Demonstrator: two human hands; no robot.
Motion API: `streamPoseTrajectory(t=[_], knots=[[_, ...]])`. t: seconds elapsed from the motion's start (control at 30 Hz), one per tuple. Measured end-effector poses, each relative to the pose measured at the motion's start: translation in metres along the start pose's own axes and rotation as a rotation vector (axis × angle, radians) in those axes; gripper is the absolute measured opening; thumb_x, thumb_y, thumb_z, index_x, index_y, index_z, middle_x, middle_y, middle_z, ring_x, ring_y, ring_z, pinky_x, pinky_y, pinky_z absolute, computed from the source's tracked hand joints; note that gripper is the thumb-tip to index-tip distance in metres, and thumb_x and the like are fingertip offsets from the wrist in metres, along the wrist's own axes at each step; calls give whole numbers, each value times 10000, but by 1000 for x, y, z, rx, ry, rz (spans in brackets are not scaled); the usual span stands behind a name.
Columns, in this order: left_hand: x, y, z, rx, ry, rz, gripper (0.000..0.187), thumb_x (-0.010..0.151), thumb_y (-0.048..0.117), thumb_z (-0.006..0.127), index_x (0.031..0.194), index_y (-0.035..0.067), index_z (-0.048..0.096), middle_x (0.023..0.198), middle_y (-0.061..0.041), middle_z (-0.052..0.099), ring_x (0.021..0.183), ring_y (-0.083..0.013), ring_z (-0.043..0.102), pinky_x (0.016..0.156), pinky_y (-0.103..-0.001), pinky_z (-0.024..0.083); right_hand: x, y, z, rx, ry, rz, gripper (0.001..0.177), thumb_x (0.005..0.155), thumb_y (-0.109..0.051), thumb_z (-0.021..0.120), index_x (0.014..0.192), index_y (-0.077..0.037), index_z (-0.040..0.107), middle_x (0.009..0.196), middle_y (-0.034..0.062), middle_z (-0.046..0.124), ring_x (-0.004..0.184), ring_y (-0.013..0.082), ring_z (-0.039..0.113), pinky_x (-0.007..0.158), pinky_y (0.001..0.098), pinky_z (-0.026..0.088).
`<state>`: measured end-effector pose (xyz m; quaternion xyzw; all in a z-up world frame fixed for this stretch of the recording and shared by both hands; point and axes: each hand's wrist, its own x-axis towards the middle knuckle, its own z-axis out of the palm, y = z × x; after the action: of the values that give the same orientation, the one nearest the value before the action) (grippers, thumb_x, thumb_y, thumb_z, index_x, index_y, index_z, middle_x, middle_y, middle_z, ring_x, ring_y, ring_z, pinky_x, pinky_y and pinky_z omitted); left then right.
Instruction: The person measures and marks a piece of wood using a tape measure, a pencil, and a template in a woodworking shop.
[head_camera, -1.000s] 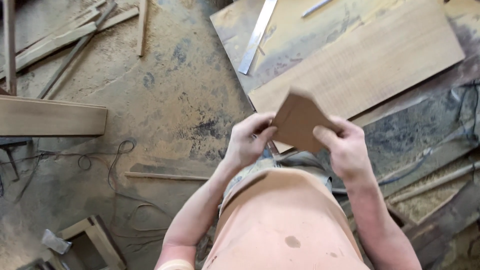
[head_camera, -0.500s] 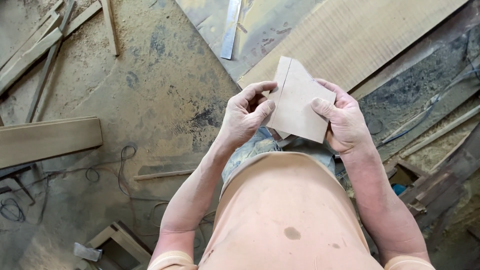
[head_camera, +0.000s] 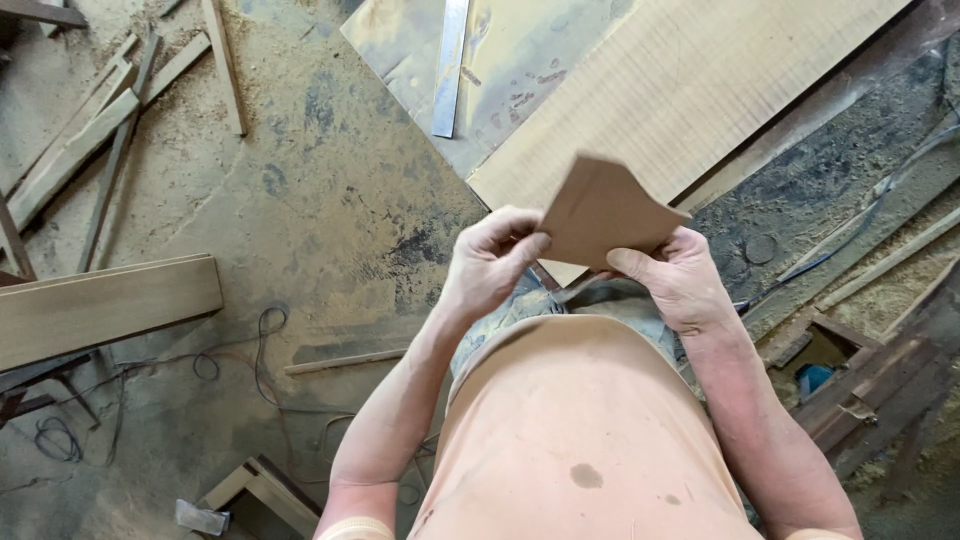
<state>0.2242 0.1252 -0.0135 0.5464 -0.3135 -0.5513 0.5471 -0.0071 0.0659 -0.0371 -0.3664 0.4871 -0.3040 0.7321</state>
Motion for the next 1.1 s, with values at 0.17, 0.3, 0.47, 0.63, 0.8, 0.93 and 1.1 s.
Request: streamPoseTrajectory(t=[0.17,0.3,0.47,0.63,0.8,0.93,1.1], knots=[[-6,18,18,153,-41,150,151,900,90,807,1025,174,804,906,-43,684,849,-92,660,791,-274,572,5,6,-12,-44,29,-87,279,758,83,834,1005,1,736,875,164,738,822,222,754,726,375,651],[2,-5,8,190,-42,162,144,890,87,817,1004,175,803,888,-40,693,832,-93,667,791,-256,551,7,13,-19,-37,43,-92,285,740,94,848,985,0,736,854,164,734,824,216,750,737,364,643],[12,-3,13,228,17,77,111,944,87,760,1038,139,787,813,-41,692,811,-70,628,752,-270,555,8,32,-29,-69,58,-27,310,776,49,843,1062,-19,745,881,145,742,795,210,743,691,381,635],[44,-51,14,228,86,-15,109,954,84,719,1051,97,767,766,-25,665,782,-87,558,701,-285,535,26,16,-6,-51,112,-76,215,906,12,739,1114,-17,692,886,107,726,776,177,716,685,355,628],[84,-79,27,362,145,35,356,913,48,722,1264,59,665,687,-104,576,689,-184,558,612,-365,463,61,38,-18,-183,285,-74,574,913,-14,711,1451,-54,514,912,145,681,767,222,673,682,386,629],[118,-99,40,557,129,117,201,944,189,706,1144,205,710,774,-111,665,731,-264,681,638,-384,558,69,1,-10,-436,393,-8,689,956,-104,659,1574,-261,395,956,121,728,815,192,703,695,354,630],[152,-94,64,914,75,355,172,998,304,617,1143,237,683,896,-135,647,821,-387,718,695,-475,596,111,2,-53,-641,457,-16,588,947,-208,680,1510,-280,527,1000,154,766,823,238,740,678,376,649]])
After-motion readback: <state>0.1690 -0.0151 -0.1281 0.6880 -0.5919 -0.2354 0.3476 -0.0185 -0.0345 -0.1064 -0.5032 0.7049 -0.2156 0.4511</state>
